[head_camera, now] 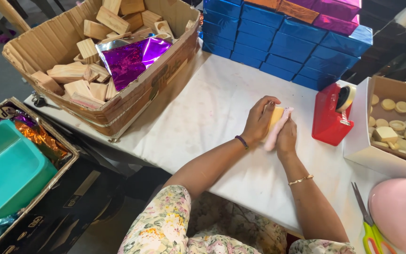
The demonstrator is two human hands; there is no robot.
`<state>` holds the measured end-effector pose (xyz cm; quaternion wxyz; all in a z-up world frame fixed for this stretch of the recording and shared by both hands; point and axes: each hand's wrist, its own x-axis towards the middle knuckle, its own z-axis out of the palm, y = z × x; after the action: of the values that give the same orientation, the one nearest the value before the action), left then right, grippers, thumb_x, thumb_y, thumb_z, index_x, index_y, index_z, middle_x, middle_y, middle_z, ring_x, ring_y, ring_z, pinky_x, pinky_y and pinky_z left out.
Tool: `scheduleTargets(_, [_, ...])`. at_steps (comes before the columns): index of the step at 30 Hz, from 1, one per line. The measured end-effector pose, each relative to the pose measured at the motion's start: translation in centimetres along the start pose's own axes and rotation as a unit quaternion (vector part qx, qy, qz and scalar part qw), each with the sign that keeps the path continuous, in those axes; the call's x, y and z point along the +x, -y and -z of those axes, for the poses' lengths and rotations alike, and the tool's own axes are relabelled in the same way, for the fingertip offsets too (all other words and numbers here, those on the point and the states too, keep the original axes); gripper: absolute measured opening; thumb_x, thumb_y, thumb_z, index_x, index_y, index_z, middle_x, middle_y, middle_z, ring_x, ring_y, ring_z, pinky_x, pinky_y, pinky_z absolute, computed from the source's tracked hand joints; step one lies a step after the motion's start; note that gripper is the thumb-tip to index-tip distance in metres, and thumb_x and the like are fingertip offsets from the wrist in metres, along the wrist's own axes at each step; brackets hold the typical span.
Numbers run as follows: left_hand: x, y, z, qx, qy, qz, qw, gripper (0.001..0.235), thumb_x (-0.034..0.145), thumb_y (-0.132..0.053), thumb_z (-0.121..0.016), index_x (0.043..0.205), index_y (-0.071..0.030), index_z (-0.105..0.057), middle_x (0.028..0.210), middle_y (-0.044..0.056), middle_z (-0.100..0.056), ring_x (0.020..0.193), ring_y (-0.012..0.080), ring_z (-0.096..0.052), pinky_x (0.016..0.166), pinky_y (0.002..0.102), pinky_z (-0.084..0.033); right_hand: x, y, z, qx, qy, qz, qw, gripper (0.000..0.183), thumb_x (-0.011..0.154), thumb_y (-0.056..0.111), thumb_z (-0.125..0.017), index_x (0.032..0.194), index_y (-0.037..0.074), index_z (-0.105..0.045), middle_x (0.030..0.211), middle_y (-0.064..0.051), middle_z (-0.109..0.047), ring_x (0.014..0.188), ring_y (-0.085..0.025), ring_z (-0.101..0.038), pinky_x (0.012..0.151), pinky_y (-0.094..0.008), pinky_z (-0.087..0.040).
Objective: The person sits at a table and wipes small wooden blocks with a pink cloth. They pick up blocks from a cardboard box, clean them thoroughly, and place them back into the box. The workspace includes a stack of blue boxes and a red tape dispenser.
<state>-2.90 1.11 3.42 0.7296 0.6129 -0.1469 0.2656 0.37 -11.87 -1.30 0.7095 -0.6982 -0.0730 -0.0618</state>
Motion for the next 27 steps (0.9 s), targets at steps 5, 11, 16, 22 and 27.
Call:
scheduleTargets(5, [0.0, 2.3, 0.1, -0.044, 0.007, 0.054, 0.998, 0.03, 0.113, -0.031, -0.047, 0.112, -0.006, -0.063, 0.098, 0.004, -0.061, 0.09, 0.0108, -0.056, 0.082, 0.026, -0.047, 1.4, -4.8, 2.0, 0.009, 0.031, -0.016, 0.999, 0.05, 0.117, 0.046, -0.041, 0.117, -0.001, -0.058, 0.098, -0.004, -0.058, 0.088, -0.011, -0.055, 0.077, -0.027, -0.047])
scheduleTargets(11, [2.7, 6.0, 2.8, -0.208, -0.055, 0.103, 0.971, 0.03, 0.111, -0.036, -0.047, 0.113, -0.009, -0.06, 0.096, 0.004, -0.061, 0.084, 0.0119, -0.062, 0.074, 0.027, -0.054, -0.1, -1.3, 0.3, 0.062, 0.131, -0.045, 0.988, 0.03, 0.111, 0.028, -0.051, 0.118, 0.003, -0.066, 0.1, 0.004, -0.064, 0.085, -0.002, -0.055, 0.074, -0.021, -0.046])
scheduleTargets(16, [1.4, 2.3, 1.1, -0.251, -0.016, 0.168, 0.953, 0.026, 0.103, -0.031, -0.057, 0.12, -0.01, -0.055, 0.098, 0.004, -0.061, 0.083, 0.0123, -0.064, 0.07, 0.028, -0.055, -0.5, 1.8, 0.5, 0.127, 0.128, -0.06, 0.982, 0.027, 0.109, 0.026, -0.052, 0.113, 0.002, -0.065, 0.097, 0.003, -0.068, 0.081, -0.003, -0.06, 0.072, -0.021, -0.05])
scheduleTargets(22, [0.6, 0.2, 0.2, -0.117, 0.044, 0.128, 0.984, 0.063, 0.09, -0.017, -0.08, 0.14, -0.017, -0.041, 0.1, 0.003, -0.054, 0.088, 0.0128, -0.062, 0.071, 0.027, -0.055, 0.4, -0.1, 1.4, 0.048, 0.06, -0.007, 0.997, 0.036, 0.112, 0.036, -0.047, 0.114, 0.004, -0.064, 0.091, 0.003, -0.064, 0.079, -0.005, -0.058, 0.07, -0.022, -0.048])
scheduleTargets(27, [3.0, 3.3, 2.7, -0.152, -0.117, 0.113, 0.975, 0.069, 0.084, -0.011, -0.074, 0.139, -0.017, -0.032, 0.106, 0.002, -0.053, 0.089, 0.0166, -0.064, 0.07, 0.03, -0.057, -0.9, -2.5, -0.8, -0.042, 0.12, -0.113, 0.985, 0.055, 0.115, 0.049, -0.04, 0.118, -0.004, -0.056, 0.087, -0.005, -0.048, 0.073, -0.016, -0.047, 0.063, -0.03, -0.04])
